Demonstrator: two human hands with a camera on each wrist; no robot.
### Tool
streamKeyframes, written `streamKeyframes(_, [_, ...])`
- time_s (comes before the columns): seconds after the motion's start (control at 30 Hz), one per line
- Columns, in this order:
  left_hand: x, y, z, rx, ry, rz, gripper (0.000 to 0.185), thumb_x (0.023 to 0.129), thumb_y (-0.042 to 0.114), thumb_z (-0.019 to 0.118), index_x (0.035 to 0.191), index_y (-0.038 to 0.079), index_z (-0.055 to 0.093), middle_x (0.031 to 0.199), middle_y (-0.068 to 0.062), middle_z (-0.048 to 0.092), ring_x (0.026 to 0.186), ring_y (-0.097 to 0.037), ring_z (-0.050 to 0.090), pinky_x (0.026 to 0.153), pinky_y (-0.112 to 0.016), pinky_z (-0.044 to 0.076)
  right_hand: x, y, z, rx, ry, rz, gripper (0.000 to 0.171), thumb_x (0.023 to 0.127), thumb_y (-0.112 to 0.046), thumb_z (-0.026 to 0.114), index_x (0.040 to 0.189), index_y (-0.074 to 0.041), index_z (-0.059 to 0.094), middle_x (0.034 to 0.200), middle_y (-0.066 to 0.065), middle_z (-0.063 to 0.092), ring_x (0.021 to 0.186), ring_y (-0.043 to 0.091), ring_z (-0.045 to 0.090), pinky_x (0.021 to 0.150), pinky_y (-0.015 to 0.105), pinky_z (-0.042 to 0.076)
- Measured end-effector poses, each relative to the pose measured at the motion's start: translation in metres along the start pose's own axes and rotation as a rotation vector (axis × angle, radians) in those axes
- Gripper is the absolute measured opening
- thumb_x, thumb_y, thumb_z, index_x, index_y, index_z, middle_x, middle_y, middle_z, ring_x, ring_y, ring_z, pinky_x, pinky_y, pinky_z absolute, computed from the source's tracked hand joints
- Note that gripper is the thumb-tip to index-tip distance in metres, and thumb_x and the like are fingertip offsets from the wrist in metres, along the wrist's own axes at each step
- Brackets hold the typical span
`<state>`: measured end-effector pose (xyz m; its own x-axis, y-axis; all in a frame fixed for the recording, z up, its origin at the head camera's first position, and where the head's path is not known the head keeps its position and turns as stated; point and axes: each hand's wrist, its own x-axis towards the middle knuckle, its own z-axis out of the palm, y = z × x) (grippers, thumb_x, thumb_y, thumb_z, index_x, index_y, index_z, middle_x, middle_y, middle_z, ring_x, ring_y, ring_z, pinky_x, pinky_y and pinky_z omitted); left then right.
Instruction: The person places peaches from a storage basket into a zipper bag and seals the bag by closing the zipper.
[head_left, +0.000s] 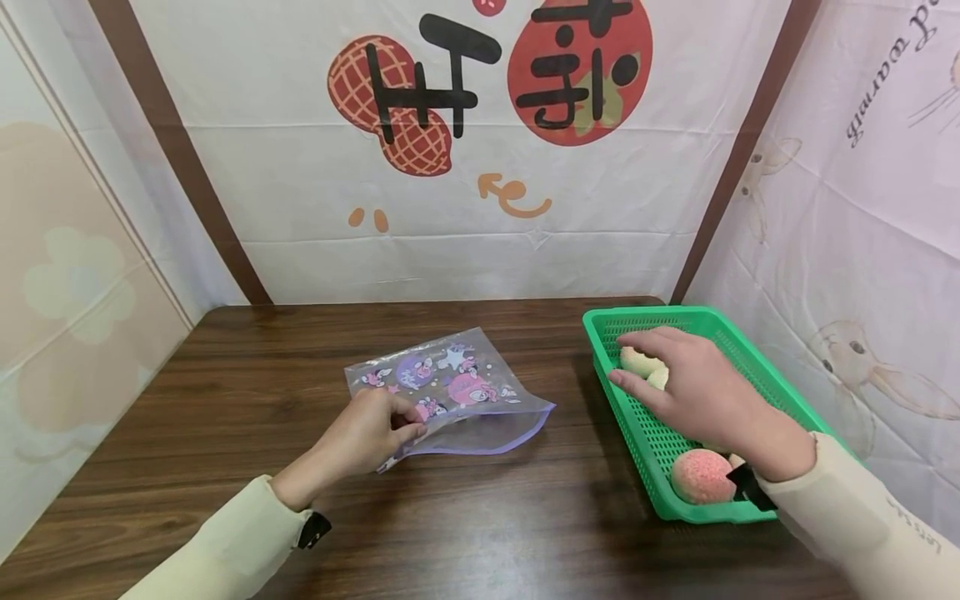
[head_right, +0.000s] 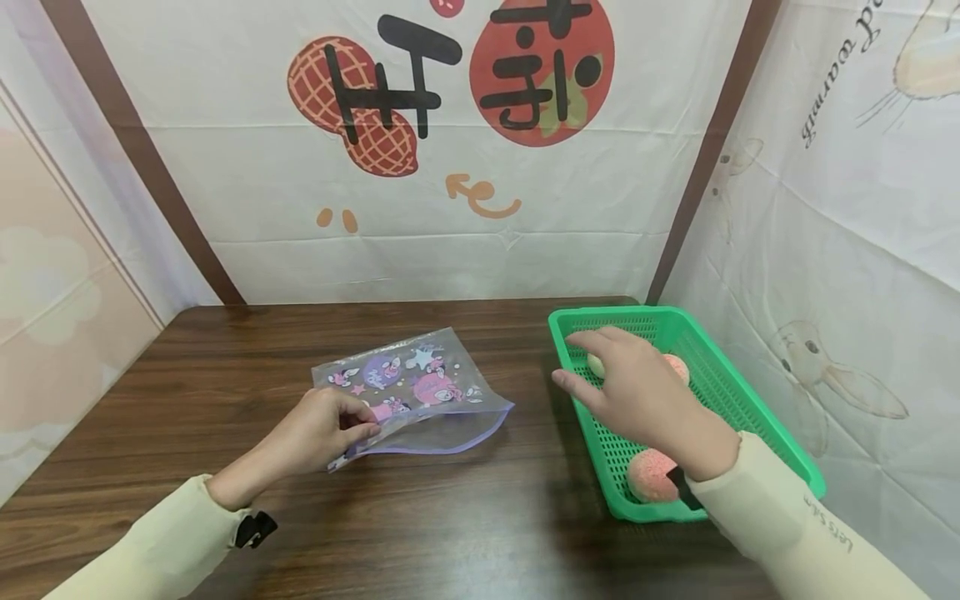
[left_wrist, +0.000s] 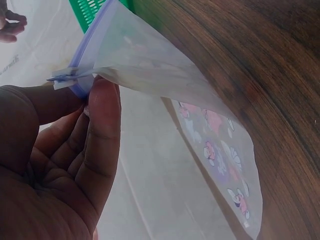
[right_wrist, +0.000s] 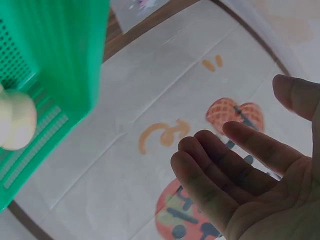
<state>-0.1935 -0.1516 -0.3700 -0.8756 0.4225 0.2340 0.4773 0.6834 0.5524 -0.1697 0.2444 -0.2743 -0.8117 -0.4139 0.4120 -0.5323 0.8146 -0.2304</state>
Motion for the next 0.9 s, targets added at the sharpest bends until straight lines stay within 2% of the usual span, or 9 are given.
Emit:
streamKeyframes(0.27, [-0.002, 0.0, 0.001, 0.005, -0.005, -0.026, 0.01, 0.089, 0.008, 0.08, 0.079, 0.009, 0.078, 0.062, 0.007, 0.064, 0.056, -0.002, 0.052, 0.058, -0.024, 0.047, 0.011, 0.024, -0.005, -0.004, -0.011, 0.068, 0.047, 0.098, -0.036, 0.072, 0.129, -0.001, 0.068, 0.122, 0.015, 0.071, 0.102, 0.03, 0.067, 0.083, 0.051, 0.055])
streamKeyframes(0.4, [-0.003, 0.0, 0.002, -0.003, -0.005, -0.033, 0.01, 0.089, 0.007, 0.079, 0.079, 0.008, 0.078, 0.063, 0.006, 0.064, 0.057, -0.003, 0.052, 0.054, -0.023, 0.047, 0.013, 0.035, -0.003, 0.024, -0.006, 0.116, 0.05, 0.098, -0.038, 0.071, 0.129, 0.001, 0.066, 0.121, 0.018, 0.071, 0.102, 0.034, 0.068, 0.086, 0.054, 0.054])
streamKeyframes(0.57, [-0.004, -0.001, 0.003, -0.016, -0.009, -0.041, 0.01, 0.089, 0.007, 0.079, 0.079, 0.008, 0.078, 0.064, 0.006, 0.065, 0.058, -0.003, 0.053, 0.052, -0.022, 0.047, 0.016, 0.05, -0.001, 0.049, -0.007, 0.166, 0.049, 0.097, -0.038, 0.072, 0.129, 0.0, 0.066, 0.117, 0.021, 0.071, 0.099, 0.036, 0.069, 0.084, 0.054, 0.055])
streamKeyframes(0.9, [-0.005, 0.001, 0.001, -0.018, -0.006, -0.033, 0.01, 0.09, 0.009, 0.079, 0.08, 0.009, 0.077, 0.065, 0.005, 0.065, 0.059, -0.003, 0.052, 0.052, -0.023, 0.046, 0.021, 0.075, 0.002, 0.044, -0.075, 0.237, 0.055, 0.097, -0.042, 0.071, 0.131, 0.0, 0.065, 0.118, 0.023, 0.071, 0.104, 0.039, 0.069, 0.084, 0.055, 0.055])
